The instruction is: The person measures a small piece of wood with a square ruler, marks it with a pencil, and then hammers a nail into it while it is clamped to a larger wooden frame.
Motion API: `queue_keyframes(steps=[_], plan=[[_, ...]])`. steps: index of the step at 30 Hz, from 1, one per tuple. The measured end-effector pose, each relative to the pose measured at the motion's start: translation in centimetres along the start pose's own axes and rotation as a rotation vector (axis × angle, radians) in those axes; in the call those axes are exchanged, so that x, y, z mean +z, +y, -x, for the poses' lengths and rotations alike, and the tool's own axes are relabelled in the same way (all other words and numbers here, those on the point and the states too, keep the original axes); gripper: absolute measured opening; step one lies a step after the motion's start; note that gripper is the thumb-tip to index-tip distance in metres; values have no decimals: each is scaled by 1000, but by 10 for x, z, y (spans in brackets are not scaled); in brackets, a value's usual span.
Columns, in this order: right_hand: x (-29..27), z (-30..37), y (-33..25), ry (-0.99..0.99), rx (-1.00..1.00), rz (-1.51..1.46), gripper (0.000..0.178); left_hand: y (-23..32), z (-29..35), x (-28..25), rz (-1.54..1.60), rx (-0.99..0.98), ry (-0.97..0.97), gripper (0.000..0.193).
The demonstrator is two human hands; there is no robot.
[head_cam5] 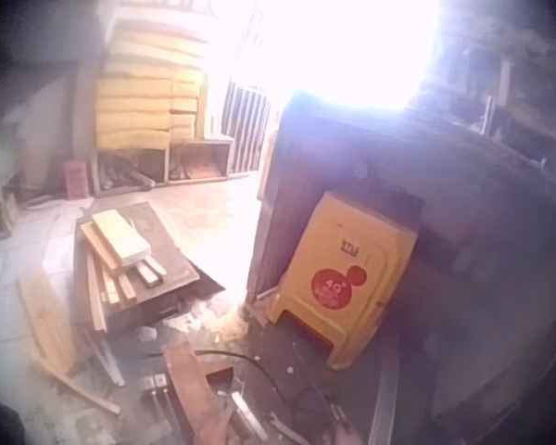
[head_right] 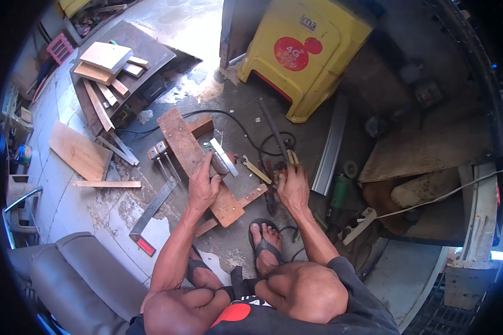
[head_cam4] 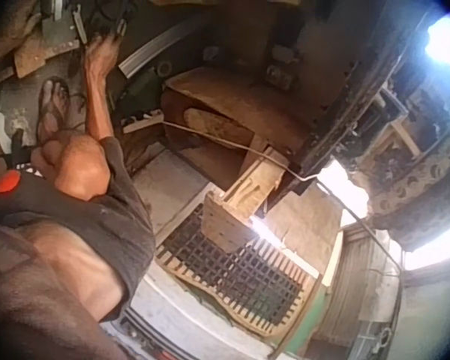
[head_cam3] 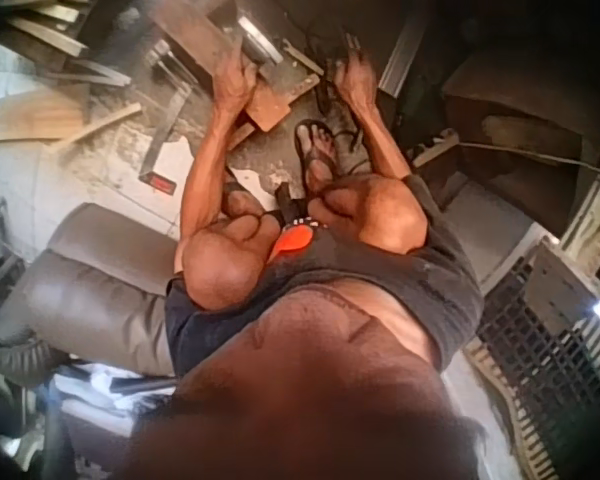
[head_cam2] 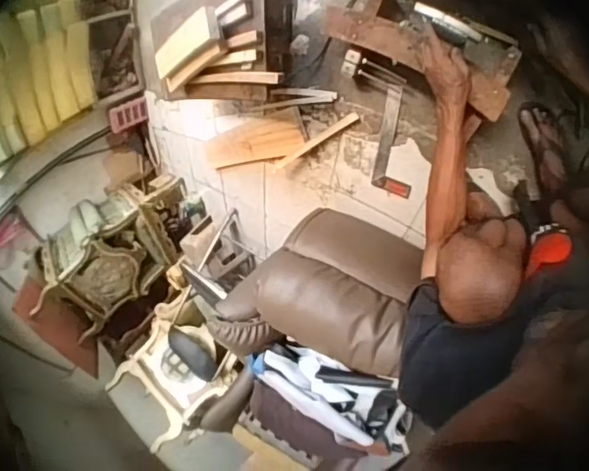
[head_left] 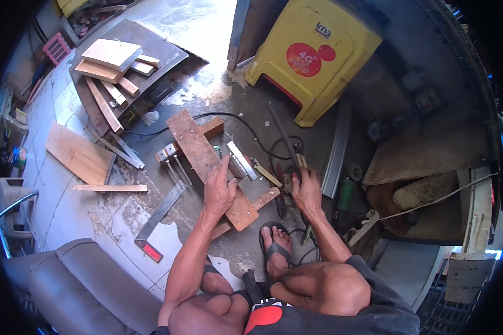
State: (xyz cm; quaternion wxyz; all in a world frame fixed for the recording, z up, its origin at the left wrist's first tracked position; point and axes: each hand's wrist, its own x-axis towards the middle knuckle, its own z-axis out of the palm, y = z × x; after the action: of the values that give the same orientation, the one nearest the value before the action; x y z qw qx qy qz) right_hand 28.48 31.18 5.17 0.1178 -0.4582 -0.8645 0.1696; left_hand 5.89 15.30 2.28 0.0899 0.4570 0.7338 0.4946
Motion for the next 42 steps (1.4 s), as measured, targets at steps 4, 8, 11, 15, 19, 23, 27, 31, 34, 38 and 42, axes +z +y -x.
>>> queue_keyframes(steps=[4, 8, 11, 15, 19, 23, 27, 31, 34, 38, 42], plan=[[34, -33, -36, -429, 167, -836, 44, 4, 0, -8, 8, -103, -84, 68], [62, -42, -45, -802, 339, -1146, 52, -1, 3, -7, -29, -41, -46, 67], [74, -45, -35, -721, 169, -986, 54, 3, 1, -5, -2, -86, -79, 67], [81, -53, -44, -727, 121, -1074, 55, -4, 4, -7, -31, -46, -44, 67], [80, -70, -26, -684, -67, -734, 55, 3, 0, -4, 4, -43, -49, 67], [75, -73, -33, -695, -139, -654, 55, 1, 2, -7, -7, -35, -51, 67], [80, -58, -52, -680, -190, -750, 55, -1, 12, -18, -80, -46, -83, 68], [81, -64, -35, -696, -163, -749, 54, 5, 4, -12, -11, -46, -79, 69], [75, -62, -48, -695, -168, -718, 50, 3, 9, -16, -28, -78, -97, 69], [74, -64, -45, -675, -168, -672, 51, 2, 11, -13, -51, -58, -100, 68], [69, -61, -50, -654, -132, -631, 55, 1, 12, -15, -46, -61, -92, 68]])
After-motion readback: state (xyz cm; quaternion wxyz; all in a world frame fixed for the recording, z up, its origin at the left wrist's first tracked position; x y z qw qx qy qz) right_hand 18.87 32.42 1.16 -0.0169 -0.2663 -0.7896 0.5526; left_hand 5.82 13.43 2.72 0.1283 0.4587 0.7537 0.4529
